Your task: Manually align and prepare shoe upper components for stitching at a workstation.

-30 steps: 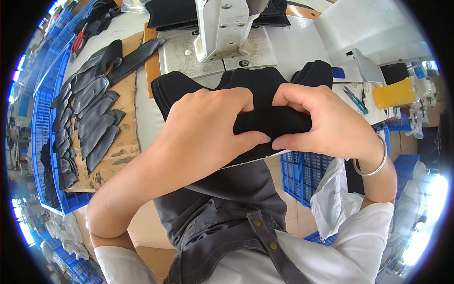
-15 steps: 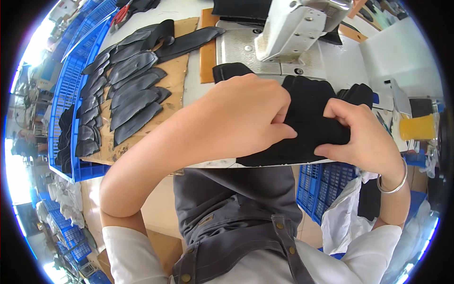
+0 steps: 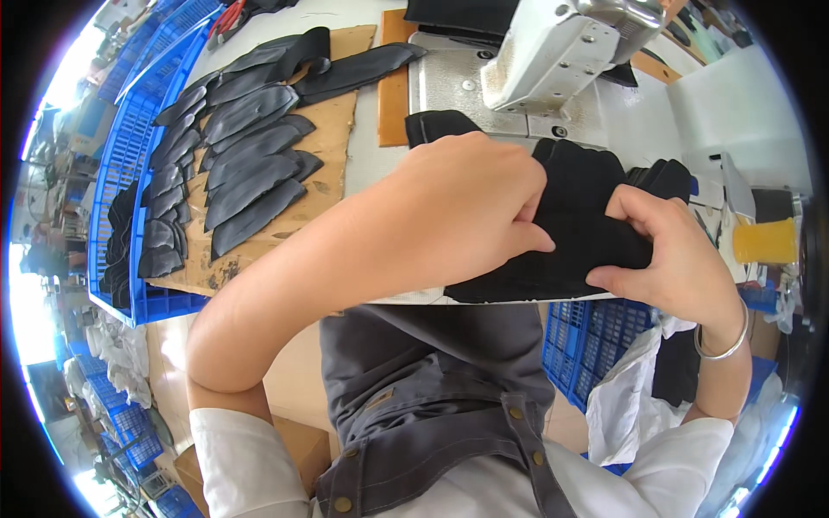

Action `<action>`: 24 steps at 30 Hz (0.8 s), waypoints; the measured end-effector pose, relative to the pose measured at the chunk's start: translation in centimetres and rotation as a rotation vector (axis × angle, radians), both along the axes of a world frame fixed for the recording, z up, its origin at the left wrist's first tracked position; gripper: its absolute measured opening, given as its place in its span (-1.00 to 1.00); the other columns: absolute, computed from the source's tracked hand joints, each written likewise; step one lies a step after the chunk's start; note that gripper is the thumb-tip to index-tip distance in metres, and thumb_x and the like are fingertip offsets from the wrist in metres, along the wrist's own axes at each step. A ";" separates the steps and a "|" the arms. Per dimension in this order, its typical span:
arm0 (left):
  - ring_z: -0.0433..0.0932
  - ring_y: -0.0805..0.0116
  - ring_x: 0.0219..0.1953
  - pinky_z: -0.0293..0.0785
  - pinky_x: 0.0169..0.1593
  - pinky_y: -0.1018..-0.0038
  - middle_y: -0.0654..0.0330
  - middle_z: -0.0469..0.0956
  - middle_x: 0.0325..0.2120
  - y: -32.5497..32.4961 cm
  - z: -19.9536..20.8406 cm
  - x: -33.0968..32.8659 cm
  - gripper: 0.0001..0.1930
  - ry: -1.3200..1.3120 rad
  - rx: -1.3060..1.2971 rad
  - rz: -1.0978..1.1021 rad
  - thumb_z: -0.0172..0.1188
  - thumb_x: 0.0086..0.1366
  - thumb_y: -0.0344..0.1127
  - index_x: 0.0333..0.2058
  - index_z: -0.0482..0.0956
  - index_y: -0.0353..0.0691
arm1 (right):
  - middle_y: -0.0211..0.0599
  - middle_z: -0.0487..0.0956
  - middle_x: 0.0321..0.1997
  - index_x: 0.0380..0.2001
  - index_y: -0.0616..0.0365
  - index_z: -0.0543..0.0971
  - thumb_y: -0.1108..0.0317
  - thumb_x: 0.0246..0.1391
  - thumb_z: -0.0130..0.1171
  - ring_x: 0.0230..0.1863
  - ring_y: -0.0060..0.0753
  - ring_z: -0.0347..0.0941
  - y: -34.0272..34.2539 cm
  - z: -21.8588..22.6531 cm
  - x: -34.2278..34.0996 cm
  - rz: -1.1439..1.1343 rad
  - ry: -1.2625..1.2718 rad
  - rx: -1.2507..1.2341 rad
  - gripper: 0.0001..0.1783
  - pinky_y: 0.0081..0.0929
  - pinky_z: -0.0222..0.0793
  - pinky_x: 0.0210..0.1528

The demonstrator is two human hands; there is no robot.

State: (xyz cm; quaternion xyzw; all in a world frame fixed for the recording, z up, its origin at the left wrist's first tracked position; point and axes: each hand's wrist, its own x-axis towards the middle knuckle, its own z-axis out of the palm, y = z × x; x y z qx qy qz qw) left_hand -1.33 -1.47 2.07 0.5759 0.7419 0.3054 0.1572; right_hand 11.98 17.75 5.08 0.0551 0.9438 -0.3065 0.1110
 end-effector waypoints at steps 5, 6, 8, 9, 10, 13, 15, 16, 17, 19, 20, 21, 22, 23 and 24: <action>0.49 0.15 -0.37 0.34 -0.33 0.33 0.14 0.49 -0.42 0.0 0.4 4.3 -0.79 0.598 0.134 0.339 0.34 -0.03 -0.38 -0.39 0.54 -0.24 | -0.15 0.19 -0.66 -0.47 0.21 0.32 0.42 -0.35 0.41 -0.61 -0.24 0.09 0.6 -0.7 0.3 -0.037 0.008 0.007 -0.56 -0.40 0.05 -0.54; 0.49 0.12 -0.22 0.34 -0.19 0.30 0.10 0.47 -0.22 -0.4 -0.1 5.6 -0.56 0.681 0.141 0.289 0.31 -0.10 -0.44 -0.14 0.53 -0.29 | -0.12 0.23 -0.66 -0.46 0.21 0.33 0.43 -0.34 0.40 -0.61 -0.17 0.14 0.6 -1.0 0.4 0.021 0.106 0.028 -0.58 -0.37 0.09 -0.53; 0.44 0.08 0.05 0.30 0.08 0.25 0.00 0.41 0.05 -1.1 -1.5 7.8 -0.36 0.617 0.181 0.150 0.27 -0.05 -0.36 0.08 0.41 -0.38 | -0.06 0.36 -0.63 -0.44 0.22 0.37 0.40 -0.31 0.38 -0.58 0.01 0.27 0.7 -1.5 0.4 0.076 0.190 -0.020 -0.61 -0.33 0.17 -0.51; 0.40 0.07 0.15 0.26 0.18 0.23 -0.02 0.36 0.14 -1.0 -2.2 9.0 -0.34 0.562 0.143 0.114 0.26 -0.03 -0.32 0.11 0.38 -0.39 | -0.07 0.40 -0.64 -0.46 0.23 0.37 0.36 -0.29 0.38 -0.59 0.02 0.31 0.6 -1.5 0.5 0.082 0.257 0.038 -0.62 -0.33 0.19 -0.52; 0.30 0.06 0.24 0.15 0.27 0.17 -0.02 0.33 0.18 -0.8 -3.6 9.7 -0.31 0.512 0.055 0.118 0.25 0.00 -0.19 0.13 0.38 -0.39 | 0.01 0.46 -0.57 -0.40 0.28 0.43 0.27 -0.23 0.36 -0.47 0.09 0.39 0.8 -0.8 0.6 0.069 0.146 0.081 -0.60 -0.23 0.27 -0.39; 0.25 0.21 0.28 0.11 0.30 0.23 0.15 0.27 0.25 -0.5 -6.0 10.1 -0.42 0.810 0.013 0.214 0.08 0.20 -0.11 0.20 0.35 -0.16 | 0.02 0.50 -0.57 -0.40 0.33 0.48 0.17 -0.17 0.35 -0.45 0.09 0.45 2.5 0.3 0.9 0.048 -0.018 0.062 -0.57 -0.23 0.35 -0.35; 0.26 0.21 0.28 0.12 0.30 0.23 0.16 0.27 0.25 -0.4 -5.9 10.1 -0.44 0.787 -0.011 0.204 0.05 0.21 -0.18 0.22 0.34 -0.05 | -0.40 0.33 -0.74 -0.55 0.20 0.40 0.27 -0.09 0.35 -0.66 -0.63 0.19 3.9 0.5 1.5 0.038 -0.055 0.005 -0.67 -0.57 0.09 -0.58; 0.26 0.22 0.28 0.12 0.29 0.23 0.16 0.27 0.26 -0.4 -6.1 10.1 -0.44 0.789 0.013 0.188 0.03 0.21 -0.23 0.23 0.32 0.00 | -0.45 0.33 -0.74 -0.55 0.19 0.40 0.28 -0.05 0.34 -0.66 -0.67 0.19 4.3 0.4 1.9 -0.034 -0.071 -0.051 -0.69 -0.60 0.09 -0.58; 0.26 0.22 0.28 0.12 0.29 0.23 0.15 0.26 0.26 -0.4 -6.1 10.0 -0.44 0.796 0.033 0.172 0.02 0.22 -0.28 0.24 0.31 0.05 | -0.50 0.33 -0.74 -0.56 0.19 0.41 0.29 -0.02 0.32 -0.65 -0.71 0.19 4.5 0.4 2.1 -0.105 -0.082 -0.112 -0.70 -0.63 0.08 -0.58; 0.27 0.22 0.27 0.12 0.29 0.23 0.14 0.28 0.25 -0.4 -6.0 10.1 -0.43 0.797 0.016 0.177 0.00 0.20 -0.33 0.23 0.31 0.12 | -0.52 0.34 -0.73 -0.57 0.19 0.41 0.31 0.03 0.28 -0.65 -0.73 0.19 5.0 0.3 2.0 -0.076 -0.110 -0.099 -0.72 -0.65 0.09 -0.58; 0.28 0.15 0.26 0.12 0.28 0.19 0.09 0.29 0.23 -0.5 -6.1 10.0 -0.41 0.799 0.045 0.172 0.14 0.09 -0.22 0.18 0.38 0.10 | -0.51 0.34 -0.73 -0.57 0.19 0.41 0.31 0.03 0.28 -0.66 -0.72 0.19 5.1 0.2 2.1 -0.050 -0.100 -0.107 -0.72 -0.64 0.09 -0.59; 0.29 0.09 0.24 0.12 0.26 0.16 0.04 0.31 0.21 -0.5 -6.2 9.9 -0.36 0.801 0.075 0.166 0.29 -0.01 -0.10 0.13 0.45 0.07 | -0.50 0.35 -0.73 -0.58 0.19 0.41 0.32 0.03 0.28 -0.66 -0.72 0.19 5.2 0.2 2.1 -0.024 -0.091 -0.115 -0.71 -0.64 0.09 -0.59; 0.29 0.07 0.25 0.12 0.26 0.15 0.02 0.31 0.21 -0.4 -6.1 9.9 -0.37 0.786 0.080 0.160 0.30 -0.01 -0.12 0.12 0.46 0.06 | -0.50 0.35 -0.73 -0.58 0.19 0.41 0.32 0.03 0.28 -0.66 -0.72 0.19 5.2 0.3 2.1 -0.031 -0.094 -0.113 -0.71 -0.64 0.09 -0.59; 0.29 0.07 0.25 0.12 0.26 0.15 0.02 0.31 0.21 -0.4 -6.0 9.8 -0.37 0.785 0.080 0.160 0.30 -0.01 -0.12 0.12 0.46 0.06 | -0.50 0.35 -0.73 -0.59 0.19 0.40 0.33 0.03 0.28 -0.66 -0.71 0.20 5.2 0.4 1.9 -0.018 -0.107 -0.112 -0.71 -0.64 0.10 -0.59; 0.29 0.07 0.25 0.12 0.26 0.15 0.02 0.32 0.21 -0.5 -6.0 9.8 -0.37 0.778 0.080 0.161 0.30 -0.01 -0.13 0.12 0.46 0.06 | -0.49 0.35 -0.73 -0.60 0.19 0.40 0.33 0.03 0.28 -0.66 -0.71 0.20 5.2 0.5 1.8 -0.004 -0.120 -0.111 -0.71 -0.64 0.11 -0.59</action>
